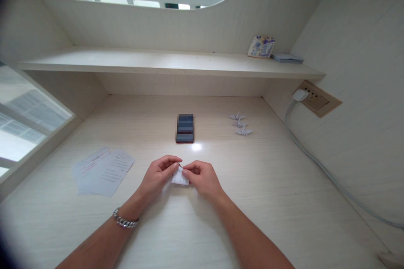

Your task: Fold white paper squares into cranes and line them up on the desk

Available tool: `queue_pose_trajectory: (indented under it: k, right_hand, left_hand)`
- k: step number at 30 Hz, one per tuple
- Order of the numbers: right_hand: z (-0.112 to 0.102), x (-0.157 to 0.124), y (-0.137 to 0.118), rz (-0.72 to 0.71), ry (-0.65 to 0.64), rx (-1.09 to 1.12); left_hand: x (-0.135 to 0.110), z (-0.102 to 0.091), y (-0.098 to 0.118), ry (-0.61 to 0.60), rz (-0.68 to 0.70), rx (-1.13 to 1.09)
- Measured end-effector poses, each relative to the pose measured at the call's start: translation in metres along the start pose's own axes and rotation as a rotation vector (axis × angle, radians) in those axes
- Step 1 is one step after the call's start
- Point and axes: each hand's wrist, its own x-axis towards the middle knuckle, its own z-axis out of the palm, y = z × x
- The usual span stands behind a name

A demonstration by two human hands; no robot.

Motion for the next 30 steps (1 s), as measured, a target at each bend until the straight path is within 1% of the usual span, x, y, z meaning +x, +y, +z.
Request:
queue_pose_trajectory:
  k: [6, 11, 17, 26, 30]
  right_hand:
    - [0.0023, -0.0006, -0.0018, -0.010, 0.013, -0.029]
    - [0.0028, 0.0005, 0.0007, 0.035, 0.008, 0.029]
    - [0.0021, 0.0010, 0.0026, 0.054, -0.009, 0.056]
    - [0.0022, 0.0013, -0.0009, 0.010, -0.010, -0.013]
    - [0.0029, 0.0005, -0.0028, -0.008, 0.016, -0.042]
  left_hand:
    - [-0.0021, -0.0001, 0.0012, -0.003, 0.015, 0.060]
    - [-0.0020, 0.0007, 0.0020, -0.002, 0.009, 0.041]
    - [-0.0023, 0.0014, 0.0029, -0.020, -0.009, 0.005]
    - [-0.0027, -0.0007, 0.0009, -0.035, -0.020, -0.025]
    - [-0.0015, -0.0023, -0.0014, -0.041, -0.017, -0.064]
